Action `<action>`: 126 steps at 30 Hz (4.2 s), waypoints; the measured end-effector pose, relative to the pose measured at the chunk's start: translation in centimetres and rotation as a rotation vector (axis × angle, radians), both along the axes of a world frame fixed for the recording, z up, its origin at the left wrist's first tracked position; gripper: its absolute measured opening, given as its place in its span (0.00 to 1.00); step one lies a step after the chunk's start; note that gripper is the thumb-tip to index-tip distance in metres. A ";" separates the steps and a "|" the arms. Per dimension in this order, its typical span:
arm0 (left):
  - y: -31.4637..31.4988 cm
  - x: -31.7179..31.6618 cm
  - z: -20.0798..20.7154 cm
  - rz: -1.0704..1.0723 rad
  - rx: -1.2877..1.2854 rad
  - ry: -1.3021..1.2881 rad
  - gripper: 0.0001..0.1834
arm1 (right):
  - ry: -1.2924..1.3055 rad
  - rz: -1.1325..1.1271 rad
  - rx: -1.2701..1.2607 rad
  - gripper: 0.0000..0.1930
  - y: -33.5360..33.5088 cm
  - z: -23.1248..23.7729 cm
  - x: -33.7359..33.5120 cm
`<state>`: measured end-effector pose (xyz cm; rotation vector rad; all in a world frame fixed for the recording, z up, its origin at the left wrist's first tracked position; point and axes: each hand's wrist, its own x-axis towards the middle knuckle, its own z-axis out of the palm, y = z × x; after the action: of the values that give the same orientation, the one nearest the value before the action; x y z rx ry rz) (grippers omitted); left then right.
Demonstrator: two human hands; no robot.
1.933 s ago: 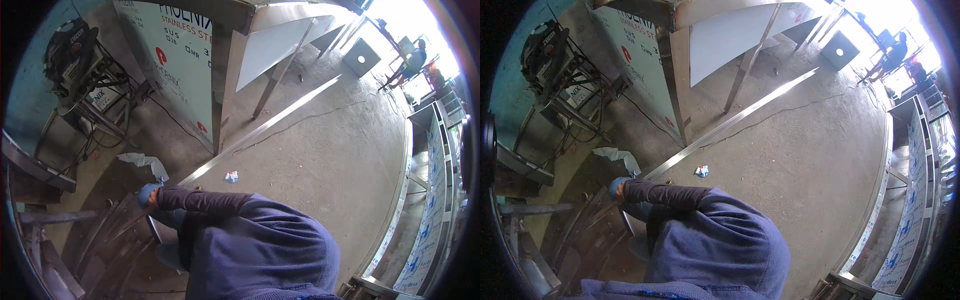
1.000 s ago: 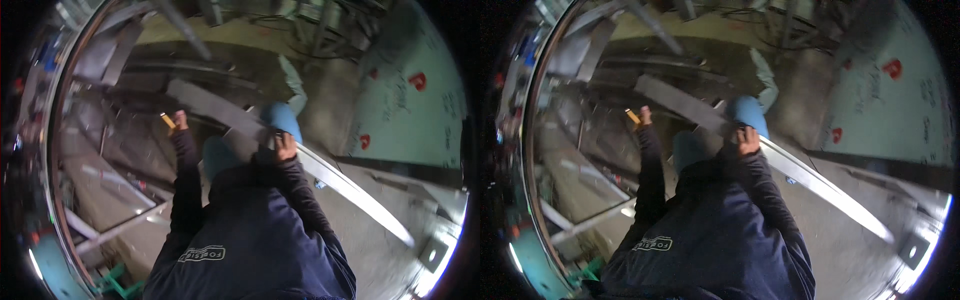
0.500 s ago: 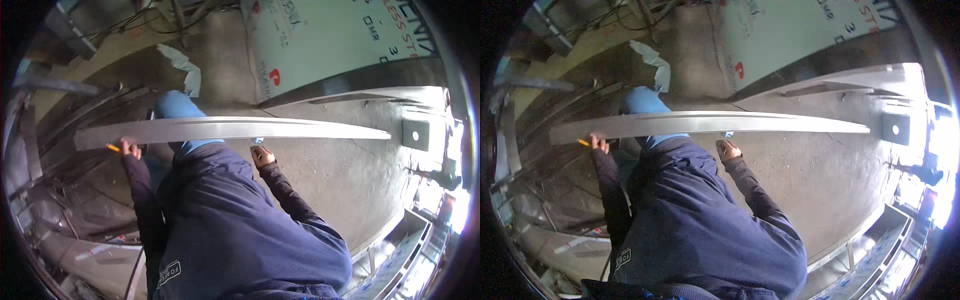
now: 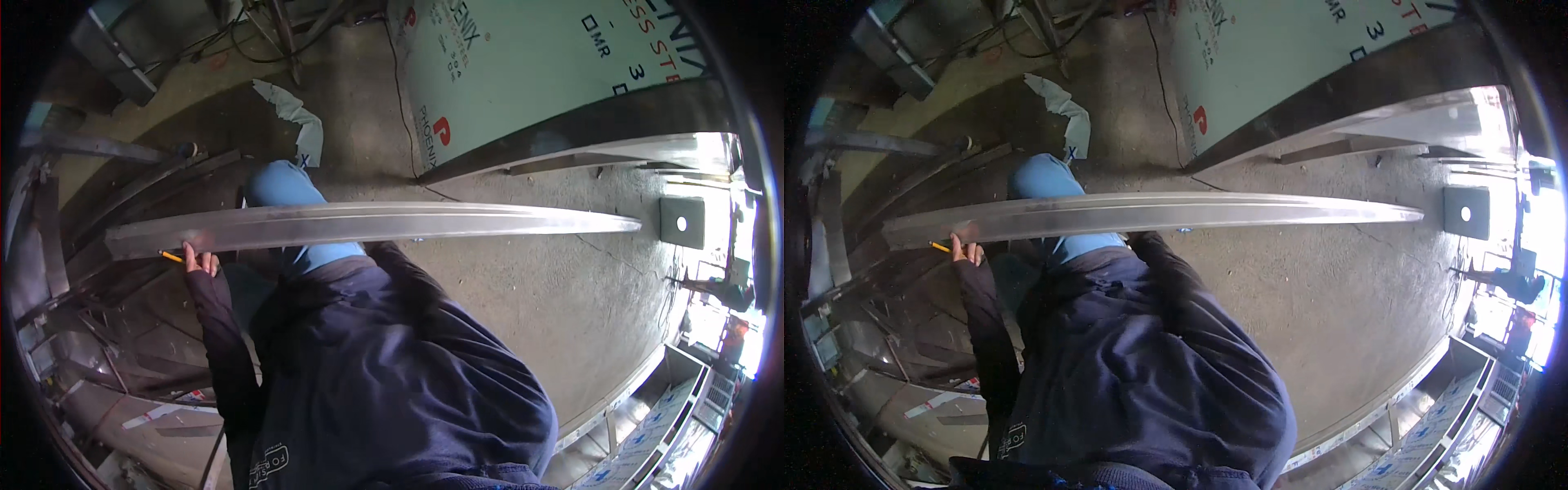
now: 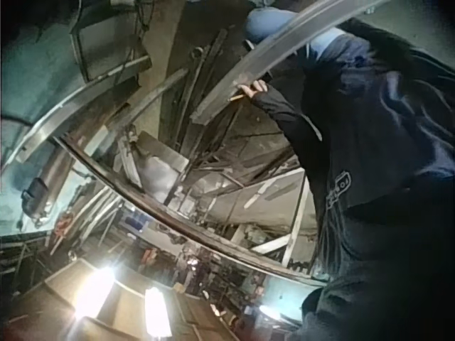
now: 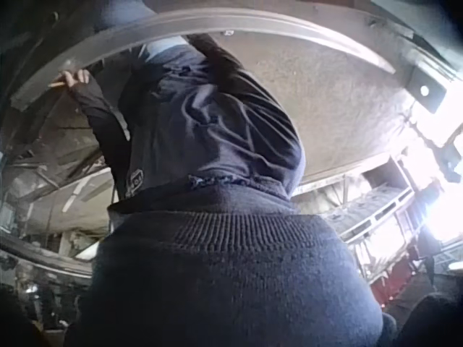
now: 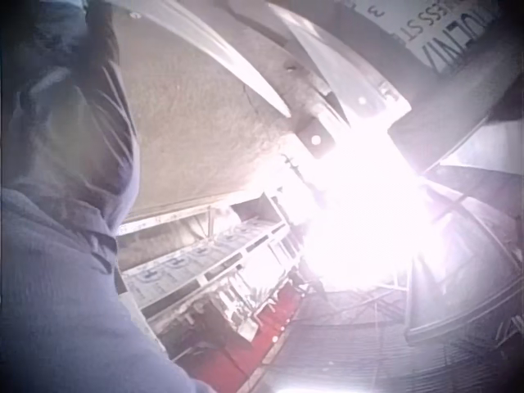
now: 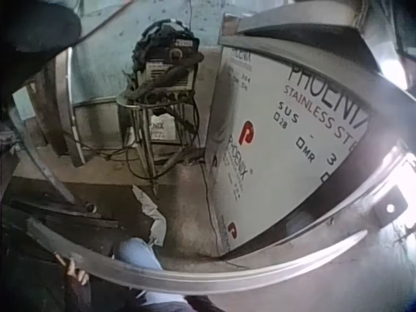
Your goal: Measuring and marking a long metal profile with a tape measure and pencil.
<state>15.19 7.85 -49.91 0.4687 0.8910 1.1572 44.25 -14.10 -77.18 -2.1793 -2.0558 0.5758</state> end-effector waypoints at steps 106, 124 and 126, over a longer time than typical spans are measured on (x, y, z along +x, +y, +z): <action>-73.0 -13.4 72.9 0.372 0.145 0.888 0.22 | 2.249 -1.172 -0.748 0.40 -66.4 57.4 0.0; -65.8 -27.3 65.4 0.311 -0.069 0.664 0.22 | 2.326 -1.265 -0.196 0.29 -74.6 65.8 8.5; -65.3 -27.5 63.1 0.314 -0.113 0.674 0.23 | 2.308 -1.285 0.031 0.32 -77.5 67.4 12.2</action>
<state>-12.26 -57.42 13.18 0.6572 1.6507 1.2397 56.48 -91.64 -9.83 -0.7496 0.4633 1.3965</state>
